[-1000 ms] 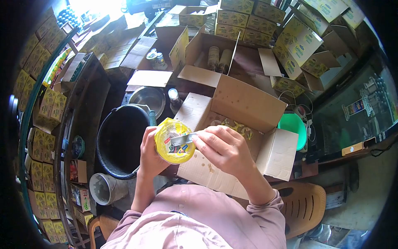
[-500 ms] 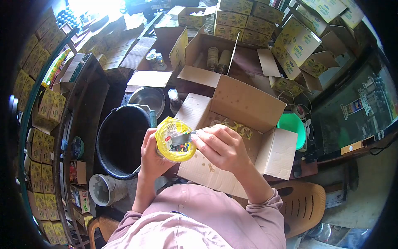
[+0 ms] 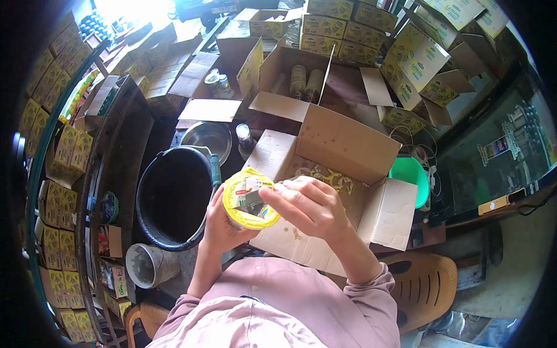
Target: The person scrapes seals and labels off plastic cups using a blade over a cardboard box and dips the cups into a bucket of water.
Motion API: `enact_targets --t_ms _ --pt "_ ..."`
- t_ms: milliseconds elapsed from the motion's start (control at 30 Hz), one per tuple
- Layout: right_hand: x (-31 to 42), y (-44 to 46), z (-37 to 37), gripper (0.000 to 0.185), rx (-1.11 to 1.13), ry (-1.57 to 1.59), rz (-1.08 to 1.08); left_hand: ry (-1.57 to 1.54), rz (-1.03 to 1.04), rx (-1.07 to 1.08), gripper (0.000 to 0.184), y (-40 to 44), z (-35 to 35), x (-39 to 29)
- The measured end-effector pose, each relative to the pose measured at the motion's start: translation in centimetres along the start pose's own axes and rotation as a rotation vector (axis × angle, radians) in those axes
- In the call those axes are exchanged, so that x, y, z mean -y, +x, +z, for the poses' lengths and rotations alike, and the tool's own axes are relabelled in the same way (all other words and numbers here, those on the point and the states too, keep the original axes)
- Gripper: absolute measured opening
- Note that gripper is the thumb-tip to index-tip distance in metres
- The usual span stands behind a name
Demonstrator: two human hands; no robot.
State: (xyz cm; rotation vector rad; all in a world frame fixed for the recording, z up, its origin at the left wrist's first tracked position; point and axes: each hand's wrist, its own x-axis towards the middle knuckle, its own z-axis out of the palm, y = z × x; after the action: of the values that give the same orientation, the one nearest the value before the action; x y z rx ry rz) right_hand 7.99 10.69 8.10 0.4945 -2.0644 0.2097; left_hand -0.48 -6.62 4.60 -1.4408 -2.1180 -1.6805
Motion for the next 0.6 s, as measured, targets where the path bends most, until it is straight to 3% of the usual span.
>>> enact_targets --t_ms 400,500,600 --pt "-0.3 -1.0 0.4 0.041 -0.127 0.055 0.063 -0.36 -0.083 0.163 0.055 -0.3 0.4 1.1" --pt "-0.2 -1.2 0.1 0.045 -0.077 0.052 0.117 -0.347 -0.071 0.168 0.054 -0.1 0.4 1.0" --pt "-0.2 -0.6 -0.7 0.049 -0.019 0.055 0.164 -0.064 -0.04 0.088 0.053 0.7 0.0 0.3"
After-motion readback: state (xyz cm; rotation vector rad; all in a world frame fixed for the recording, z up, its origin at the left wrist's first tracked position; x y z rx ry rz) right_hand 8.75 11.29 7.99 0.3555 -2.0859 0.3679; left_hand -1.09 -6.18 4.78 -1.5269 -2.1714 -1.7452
